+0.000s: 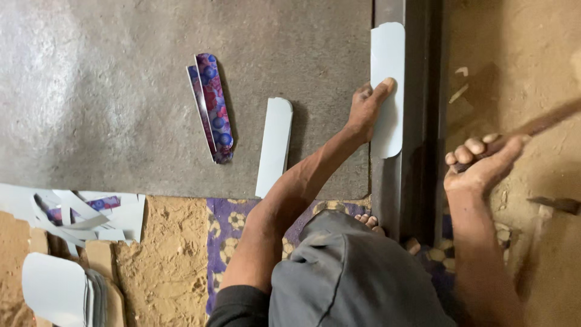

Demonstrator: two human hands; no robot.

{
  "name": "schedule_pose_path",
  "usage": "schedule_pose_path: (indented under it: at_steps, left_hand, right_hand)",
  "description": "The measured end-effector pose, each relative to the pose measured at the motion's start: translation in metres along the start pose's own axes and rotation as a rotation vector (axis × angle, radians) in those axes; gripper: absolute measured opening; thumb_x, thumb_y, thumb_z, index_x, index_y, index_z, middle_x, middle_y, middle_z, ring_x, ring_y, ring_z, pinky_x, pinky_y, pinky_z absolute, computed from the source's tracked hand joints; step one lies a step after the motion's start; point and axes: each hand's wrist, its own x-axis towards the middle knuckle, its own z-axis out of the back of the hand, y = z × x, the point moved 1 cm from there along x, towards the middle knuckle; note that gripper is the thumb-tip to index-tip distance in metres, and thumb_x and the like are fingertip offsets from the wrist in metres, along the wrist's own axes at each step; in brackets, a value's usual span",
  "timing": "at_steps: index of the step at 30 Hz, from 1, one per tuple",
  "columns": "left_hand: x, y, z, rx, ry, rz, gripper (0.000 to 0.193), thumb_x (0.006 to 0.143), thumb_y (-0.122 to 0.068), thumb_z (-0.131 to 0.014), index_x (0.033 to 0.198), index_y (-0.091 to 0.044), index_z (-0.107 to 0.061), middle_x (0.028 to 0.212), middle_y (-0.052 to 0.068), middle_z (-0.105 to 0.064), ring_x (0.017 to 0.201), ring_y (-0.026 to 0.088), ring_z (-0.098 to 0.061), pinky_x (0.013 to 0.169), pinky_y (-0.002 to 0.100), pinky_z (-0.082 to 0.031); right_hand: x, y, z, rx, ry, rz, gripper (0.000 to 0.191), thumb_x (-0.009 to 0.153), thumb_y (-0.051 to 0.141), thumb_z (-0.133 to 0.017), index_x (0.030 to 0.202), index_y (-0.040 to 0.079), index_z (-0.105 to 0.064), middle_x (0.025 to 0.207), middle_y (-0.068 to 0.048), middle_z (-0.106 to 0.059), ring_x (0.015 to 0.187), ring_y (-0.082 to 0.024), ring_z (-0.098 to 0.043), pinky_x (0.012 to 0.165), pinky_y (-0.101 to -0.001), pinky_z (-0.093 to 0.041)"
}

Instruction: The person sits on the floor and bends flat printed metal strips by hand over the edge of a heavy metal beam, tapping the fold with a wooden mallet to set the crease. They fold each strip one at a time, stack the finished folded pieces, and place completed folded strips on the mat beside them.

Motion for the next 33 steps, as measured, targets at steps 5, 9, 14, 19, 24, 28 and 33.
schedule_pose_path:
  at_steps: [5, 9, 14, 19, 24, 28, 33]
  left_hand:
    - [-0.002, -0.004, -0.002, 0.010, 0.006, 0.026, 0.058, 0.091, -0.040, -0.069, 0.126, 0.006, -0.058, 0.098, 0.020, -0.070, 0.077, 0.027, -0.072, 0.064, 0.043, -0.065]
    - [-0.003, -0.006, -0.002, -0.022, 0.000, -0.005, 0.058, 0.092, -0.039, -0.069, 0.125, 0.007, -0.058, 0.097, 0.019, -0.070, 0.074, 0.025, -0.072, 0.062, 0.042, -0.065]
    - [-0.004, -0.006, -0.002, -0.041, 0.028, 0.030, 0.056, 0.093, -0.039, -0.067, 0.123, 0.007, -0.056, 0.095, 0.020, -0.071, 0.071, 0.026, -0.074, 0.060, 0.043, -0.066]
    - [-0.004, -0.006, -0.003, -0.069, 0.005, -0.022, 0.057, 0.093, -0.037, -0.071, 0.126, 0.008, -0.058, 0.098, 0.018, -0.071, 0.076, 0.023, -0.073, 0.063, 0.038, -0.065]
    - [0.011, -0.013, -0.005, -0.042, 0.010, -0.025, 0.059, 0.092, -0.037, -0.069, 0.126, 0.010, -0.055, 0.093, 0.021, -0.070, 0.070, 0.026, -0.072, 0.058, 0.042, -0.065]
    - [0.036, -0.023, -0.007, 0.011, -0.013, -0.080, 0.060, 0.091, -0.037, -0.069, 0.127, 0.009, -0.055, 0.094, 0.020, -0.070, 0.072, 0.026, -0.073, 0.059, 0.043, -0.066]
    - [0.056, -0.026, -0.008, -0.003, 0.003, -0.111, 0.060, 0.090, -0.038, -0.066, 0.125, 0.010, -0.055, 0.090, 0.023, -0.070, 0.066, 0.028, -0.073, 0.052, 0.043, -0.066]
  right_hand:
    - [0.005, -0.005, -0.015, -0.698, 0.237, 0.028, 0.052, 0.105, 0.064, -0.046, 0.085, 0.016, -0.050, 0.061, 0.003, -0.048, 0.045, -0.012, -0.043, 0.036, -0.0319, -0.038]
    - [0.009, 0.000, -0.022, -0.039, -0.002, -0.074, 0.049, 0.104, 0.064, -0.043, 0.087, 0.019, -0.051, 0.060, 0.006, -0.050, 0.046, -0.010, -0.045, 0.039, -0.0273, -0.044]
    - [0.013, 0.011, -0.037, -0.536, 0.245, -0.168, 0.047, 0.106, 0.063, -0.041, 0.088, 0.021, -0.050, 0.060, 0.006, -0.046, 0.045, -0.009, -0.039, 0.035, -0.0273, -0.035]
    - [0.007, 0.007, -0.032, -0.374, 0.084, -0.019, 0.051, 0.108, 0.062, -0.036, 0.084, 0.018, -0.048, 0.060, 0.003, -0.048, 0.044, -0.012, -0.043, 0.037, -0.0330, -0.039]
    - [0.019, -0.001, 0.000, -0.267, 0.099, -0.050, 0.050, 0.109, 0.065, -0.042, 0.093, 0.019, -0.052, 0.068, 0.003, -0.051, 0.052, -0.010, -0.047, 0.046, -0.0338, -0.043]
    - [0.032, -0.010, 0.017, -0.109, 0.529, -0.422, 0.078, 0.081, 0.089, -0.029, 0.090, 0.018, -0.058, 0.063, -0.002, -0.058, 0.049, -0.021, -0.058, 0.038, -0.0411, -0.049]
    - [-0.007, -0.030, 0.046, -0.157, 0.180, -0.086, 0.053, 0.108, 0.070, -0.044, 0.096, 0.019, -0.052, 0.070, 0.004, -0.051, 0.054, -0.012, -0.049, 0.047, -0.0334, -0.043]
